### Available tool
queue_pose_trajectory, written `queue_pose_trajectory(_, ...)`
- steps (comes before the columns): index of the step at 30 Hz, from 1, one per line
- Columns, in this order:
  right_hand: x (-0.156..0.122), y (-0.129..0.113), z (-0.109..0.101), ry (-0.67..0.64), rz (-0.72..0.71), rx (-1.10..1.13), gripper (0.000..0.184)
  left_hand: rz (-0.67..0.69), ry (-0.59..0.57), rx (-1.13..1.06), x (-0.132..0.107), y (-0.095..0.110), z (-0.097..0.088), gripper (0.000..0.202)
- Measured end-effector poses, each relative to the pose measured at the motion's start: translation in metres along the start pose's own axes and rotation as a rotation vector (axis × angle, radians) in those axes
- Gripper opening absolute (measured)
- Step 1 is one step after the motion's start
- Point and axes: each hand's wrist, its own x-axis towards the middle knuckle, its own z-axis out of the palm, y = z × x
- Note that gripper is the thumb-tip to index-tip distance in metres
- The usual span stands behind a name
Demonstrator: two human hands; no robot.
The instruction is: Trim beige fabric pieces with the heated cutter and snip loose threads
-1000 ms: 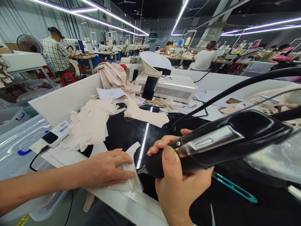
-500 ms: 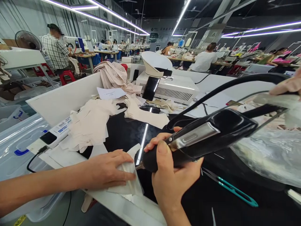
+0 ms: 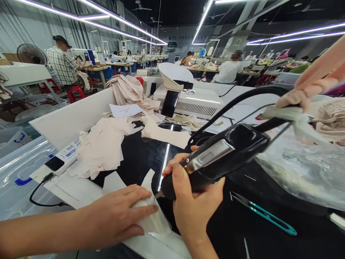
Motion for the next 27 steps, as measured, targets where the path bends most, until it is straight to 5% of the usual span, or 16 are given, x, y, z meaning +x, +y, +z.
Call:
queue_pose_trajectory(5,0.000,0.004,-0.003,-0.002,0.000,0.001,0.043,0.068,0.089,-0.026,0.020,-0.032,-0.013,0.027)
queue_pose_trajectory(12,-0.003,0.007,-0.004,-0.041,-0.014,-0.019,0.040,0.262,-0.015,-0.141,0.035,-0.073,-0.005,0.030)
queue_pose_trajectory(27,-0.006,0.006,0.000,-0.031,-0.019,0.014,0.041,0.328,-0.118,-0.030,0.019,-0.086,-0.018,0.032)
